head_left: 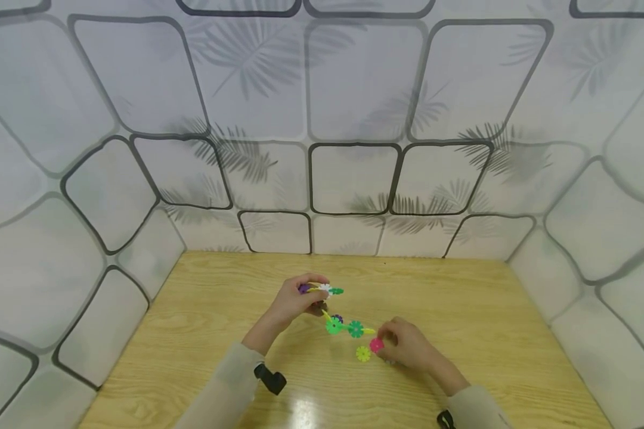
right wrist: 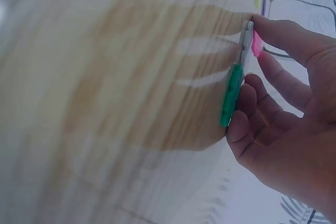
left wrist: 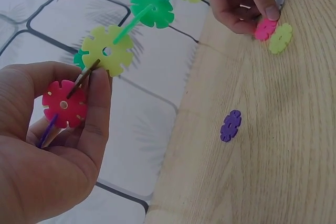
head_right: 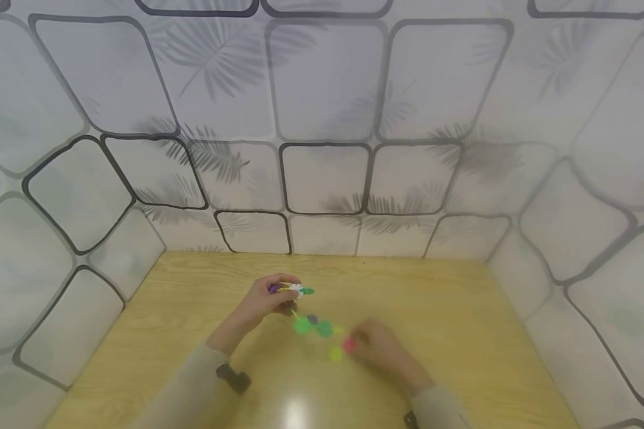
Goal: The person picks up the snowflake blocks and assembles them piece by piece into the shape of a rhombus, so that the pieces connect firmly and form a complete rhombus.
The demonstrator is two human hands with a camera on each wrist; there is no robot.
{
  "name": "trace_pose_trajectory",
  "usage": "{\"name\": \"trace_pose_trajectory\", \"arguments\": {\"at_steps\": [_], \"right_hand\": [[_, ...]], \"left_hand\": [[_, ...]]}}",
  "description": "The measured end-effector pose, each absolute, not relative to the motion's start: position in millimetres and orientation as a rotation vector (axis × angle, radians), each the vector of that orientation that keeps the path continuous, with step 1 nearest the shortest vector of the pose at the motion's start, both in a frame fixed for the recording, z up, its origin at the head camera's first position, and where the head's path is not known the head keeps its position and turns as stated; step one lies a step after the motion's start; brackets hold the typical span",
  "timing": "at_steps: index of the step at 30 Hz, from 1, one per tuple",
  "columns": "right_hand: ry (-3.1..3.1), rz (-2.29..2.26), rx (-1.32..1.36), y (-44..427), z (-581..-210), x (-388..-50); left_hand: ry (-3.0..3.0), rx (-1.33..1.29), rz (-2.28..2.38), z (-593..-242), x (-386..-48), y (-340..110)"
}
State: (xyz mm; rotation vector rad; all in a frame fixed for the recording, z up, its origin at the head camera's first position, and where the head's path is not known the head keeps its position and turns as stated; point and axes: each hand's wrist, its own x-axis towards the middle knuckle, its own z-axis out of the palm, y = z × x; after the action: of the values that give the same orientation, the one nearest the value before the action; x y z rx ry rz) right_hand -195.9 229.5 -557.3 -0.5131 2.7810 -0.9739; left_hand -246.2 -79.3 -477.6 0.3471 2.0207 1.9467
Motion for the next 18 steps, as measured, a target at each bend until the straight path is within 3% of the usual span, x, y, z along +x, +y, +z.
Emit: {"name": "trace_pose_trajectory", "arguments": {"at_steps": [18], "right_hand": [[2.666,-1.245,-0.486,229,-540,-198]], "left_hand": [[1.997,0.34,1.974,-476,-244,-81]]}}
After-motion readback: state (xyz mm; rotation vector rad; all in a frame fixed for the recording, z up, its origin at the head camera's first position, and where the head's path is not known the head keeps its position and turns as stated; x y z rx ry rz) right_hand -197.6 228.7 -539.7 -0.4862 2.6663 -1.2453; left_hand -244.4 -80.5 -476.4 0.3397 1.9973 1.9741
